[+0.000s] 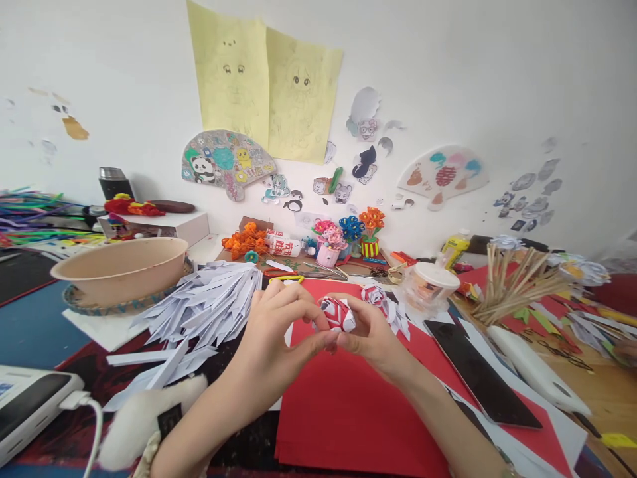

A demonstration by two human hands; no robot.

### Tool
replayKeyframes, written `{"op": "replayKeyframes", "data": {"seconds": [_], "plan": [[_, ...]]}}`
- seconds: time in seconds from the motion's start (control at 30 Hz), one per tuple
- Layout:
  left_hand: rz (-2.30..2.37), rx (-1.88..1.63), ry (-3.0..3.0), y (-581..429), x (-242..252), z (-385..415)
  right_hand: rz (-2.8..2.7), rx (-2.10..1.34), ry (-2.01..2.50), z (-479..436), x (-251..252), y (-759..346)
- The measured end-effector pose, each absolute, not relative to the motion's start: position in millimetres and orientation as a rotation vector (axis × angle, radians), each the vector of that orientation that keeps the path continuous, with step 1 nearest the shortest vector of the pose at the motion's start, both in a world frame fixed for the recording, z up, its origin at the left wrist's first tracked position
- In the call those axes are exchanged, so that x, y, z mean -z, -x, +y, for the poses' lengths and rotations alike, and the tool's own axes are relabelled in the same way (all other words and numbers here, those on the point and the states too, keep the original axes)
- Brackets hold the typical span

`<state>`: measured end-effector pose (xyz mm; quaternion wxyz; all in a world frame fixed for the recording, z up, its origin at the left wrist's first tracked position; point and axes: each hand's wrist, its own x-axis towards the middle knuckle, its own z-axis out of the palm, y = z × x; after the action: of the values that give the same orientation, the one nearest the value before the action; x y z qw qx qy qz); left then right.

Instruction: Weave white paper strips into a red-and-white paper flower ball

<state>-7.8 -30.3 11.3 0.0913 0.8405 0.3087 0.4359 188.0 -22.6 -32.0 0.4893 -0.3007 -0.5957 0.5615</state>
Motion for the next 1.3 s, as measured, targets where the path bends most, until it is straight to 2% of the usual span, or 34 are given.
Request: {"op": "replayKeyframes", "data": {"seconds": [0.4, 0.67, 1.0, 1.3], "plan": [[0.89, -1.362, -2.615, 7.1, -10.7, -29.5, -1.47, -1.375, 0.66, -20.4, 33.4, -188.7], [0.922, -1.266, -2.672, 10.7, -3.4, -27.9, -1.455, -1.394, 0.656, -20.6, 32.2, -187.9], [0.901, -1.356, -2.443, 9.0, -7.4, -24.4, -1.461, -1.39, 0.644, -18.0, 33.8, -187.9], [0.934, -1.285, -2.31, 8.8, -10.8, -24.9, -1.476, -1.412, 0.639, -18.3, 33.1, -189.2]]}}
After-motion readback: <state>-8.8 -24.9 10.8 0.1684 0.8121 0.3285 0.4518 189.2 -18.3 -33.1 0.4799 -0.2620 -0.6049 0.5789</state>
